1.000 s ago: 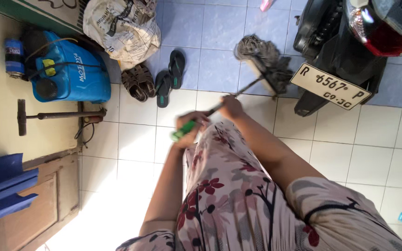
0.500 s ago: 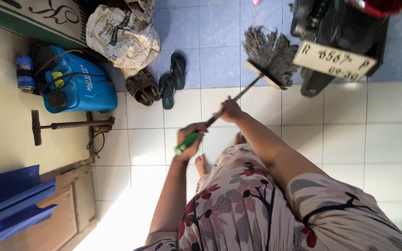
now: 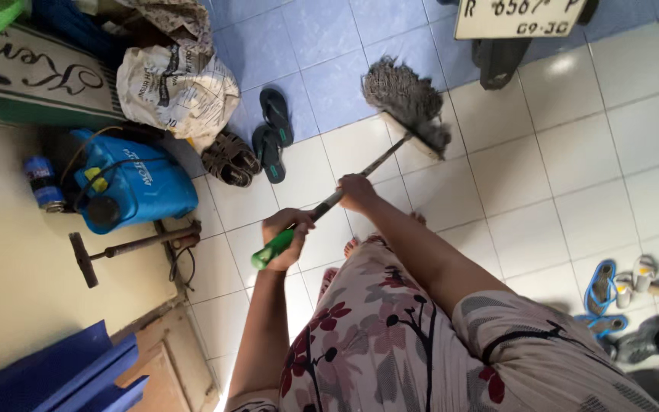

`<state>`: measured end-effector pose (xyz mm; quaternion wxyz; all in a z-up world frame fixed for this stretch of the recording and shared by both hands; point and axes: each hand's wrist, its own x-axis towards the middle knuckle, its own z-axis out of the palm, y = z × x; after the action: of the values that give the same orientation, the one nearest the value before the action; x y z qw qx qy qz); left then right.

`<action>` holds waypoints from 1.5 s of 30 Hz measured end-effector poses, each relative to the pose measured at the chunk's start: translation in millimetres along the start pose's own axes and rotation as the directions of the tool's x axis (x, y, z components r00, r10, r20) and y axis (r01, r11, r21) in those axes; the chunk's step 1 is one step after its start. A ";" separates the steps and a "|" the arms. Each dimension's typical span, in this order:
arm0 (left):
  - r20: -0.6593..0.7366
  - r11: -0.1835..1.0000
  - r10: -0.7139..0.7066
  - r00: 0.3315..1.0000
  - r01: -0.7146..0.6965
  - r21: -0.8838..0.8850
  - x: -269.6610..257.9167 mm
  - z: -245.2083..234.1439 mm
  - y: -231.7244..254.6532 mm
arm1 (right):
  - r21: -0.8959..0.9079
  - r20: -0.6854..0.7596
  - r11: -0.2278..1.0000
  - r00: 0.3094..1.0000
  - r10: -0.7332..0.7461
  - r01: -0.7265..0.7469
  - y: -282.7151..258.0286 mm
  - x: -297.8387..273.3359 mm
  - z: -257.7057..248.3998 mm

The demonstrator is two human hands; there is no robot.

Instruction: The person mops a tiled floor around various household items and a motorcycle, applying water from a bottle onto the floor before using the mop.

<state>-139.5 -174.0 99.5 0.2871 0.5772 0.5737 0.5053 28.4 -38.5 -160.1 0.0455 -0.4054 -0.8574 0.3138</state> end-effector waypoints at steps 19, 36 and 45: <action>0.454 0.955 0.046 0.890 0.093 -0.280 3.1 163.7 -28.0 | -0.044 -0.013 0.860 0.861 0.508 -0.508 133.1 -123.3 -72.9; 0.246 0.993 -0.114 0.962 0.113 0.019 29.9 -21.3 76.4 | 0.087 0.092 0.973 0.974 0.208 -0.216 -93.5 -39.1 -57.6; 0.228 0.981 -0.162 0.960 0.181 -0.064 -33.6 96.4 38.6 | 0.036 -0.086 0.970 0.966 0.245 -0.242 42.0 -122.7 -22.4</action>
<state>-31.4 -188.9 94.8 0.4160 0.5654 0.5642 0.4346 145.8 -96.1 -144.7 0.0503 -0.5207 -0.7942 0.3092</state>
